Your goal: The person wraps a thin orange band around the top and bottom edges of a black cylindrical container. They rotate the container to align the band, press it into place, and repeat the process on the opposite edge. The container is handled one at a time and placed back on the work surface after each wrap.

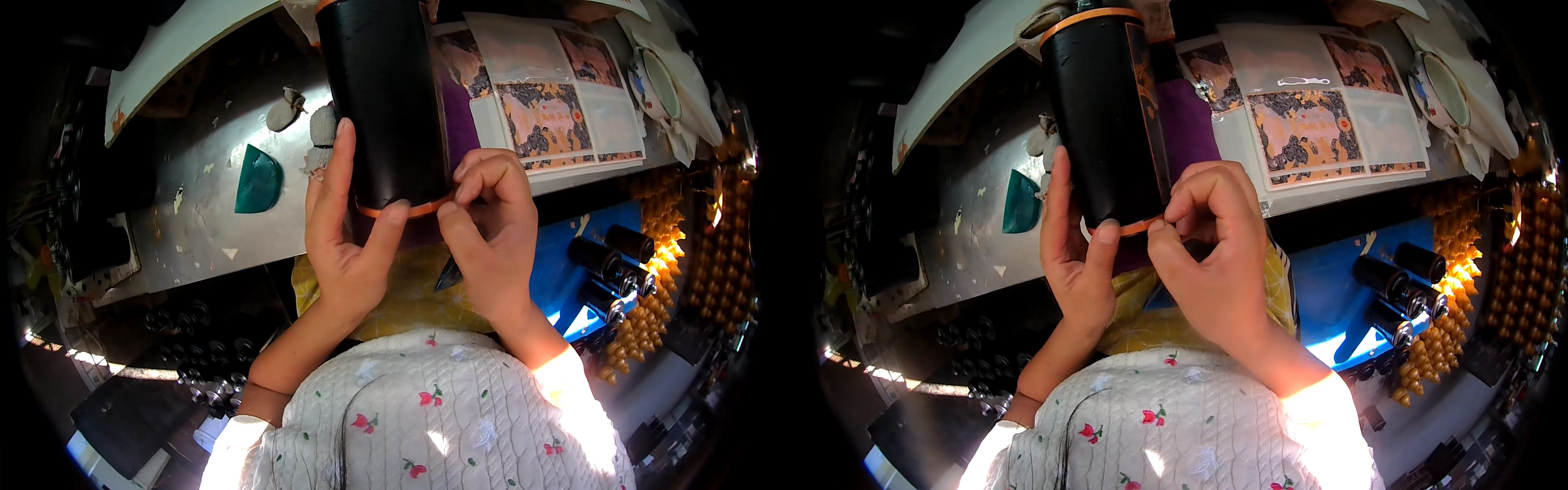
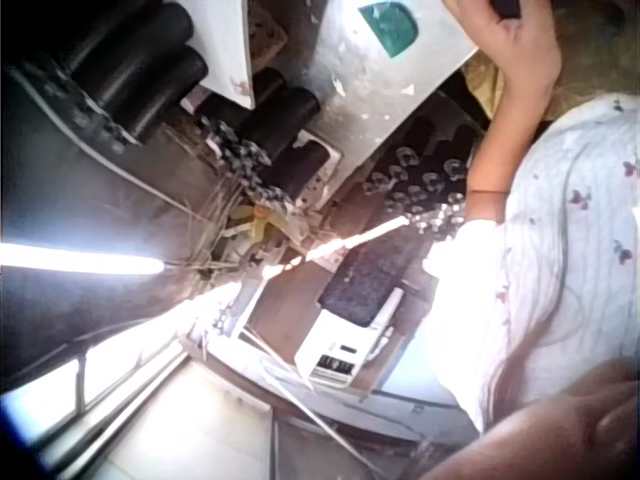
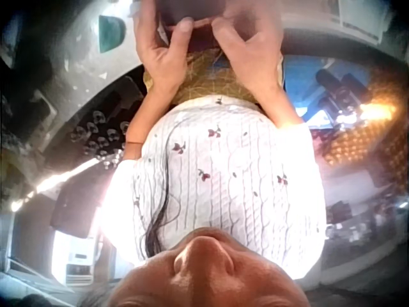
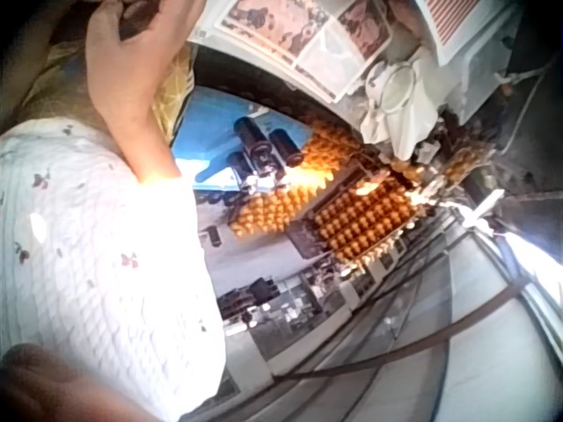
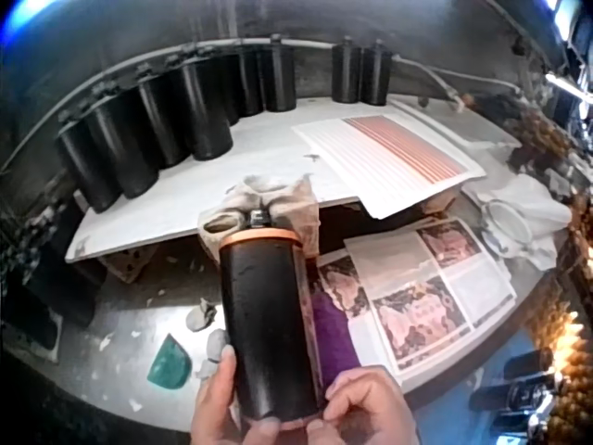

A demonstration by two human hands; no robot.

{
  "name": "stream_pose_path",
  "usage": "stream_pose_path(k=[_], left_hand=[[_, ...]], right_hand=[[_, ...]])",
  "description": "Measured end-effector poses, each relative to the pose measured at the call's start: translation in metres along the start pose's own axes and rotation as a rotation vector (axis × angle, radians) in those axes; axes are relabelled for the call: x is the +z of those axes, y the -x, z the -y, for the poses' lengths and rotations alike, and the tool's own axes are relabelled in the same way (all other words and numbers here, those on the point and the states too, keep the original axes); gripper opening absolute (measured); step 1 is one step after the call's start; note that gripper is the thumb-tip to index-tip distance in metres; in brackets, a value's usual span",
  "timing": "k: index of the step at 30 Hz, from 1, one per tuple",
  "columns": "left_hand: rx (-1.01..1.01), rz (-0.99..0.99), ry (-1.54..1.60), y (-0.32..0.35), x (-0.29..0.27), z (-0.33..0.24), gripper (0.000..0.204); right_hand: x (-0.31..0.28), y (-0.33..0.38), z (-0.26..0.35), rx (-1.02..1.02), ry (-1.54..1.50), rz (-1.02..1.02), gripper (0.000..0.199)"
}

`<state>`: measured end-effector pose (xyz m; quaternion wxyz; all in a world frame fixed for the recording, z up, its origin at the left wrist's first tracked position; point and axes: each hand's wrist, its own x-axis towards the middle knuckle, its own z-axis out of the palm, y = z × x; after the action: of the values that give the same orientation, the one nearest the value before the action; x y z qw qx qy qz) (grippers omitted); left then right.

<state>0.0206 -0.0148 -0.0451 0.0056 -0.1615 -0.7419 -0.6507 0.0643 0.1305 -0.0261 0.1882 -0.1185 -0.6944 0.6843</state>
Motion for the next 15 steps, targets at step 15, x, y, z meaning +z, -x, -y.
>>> stream_pose_path(k=[15], left_hand=[[-0.054,-0.004,0.089,0.0003,0.0022,-0.0016,0.079]], right_hand=[[0.0012,0.0002,-0.0011,0.027,-0.053,0.026,0.028]])
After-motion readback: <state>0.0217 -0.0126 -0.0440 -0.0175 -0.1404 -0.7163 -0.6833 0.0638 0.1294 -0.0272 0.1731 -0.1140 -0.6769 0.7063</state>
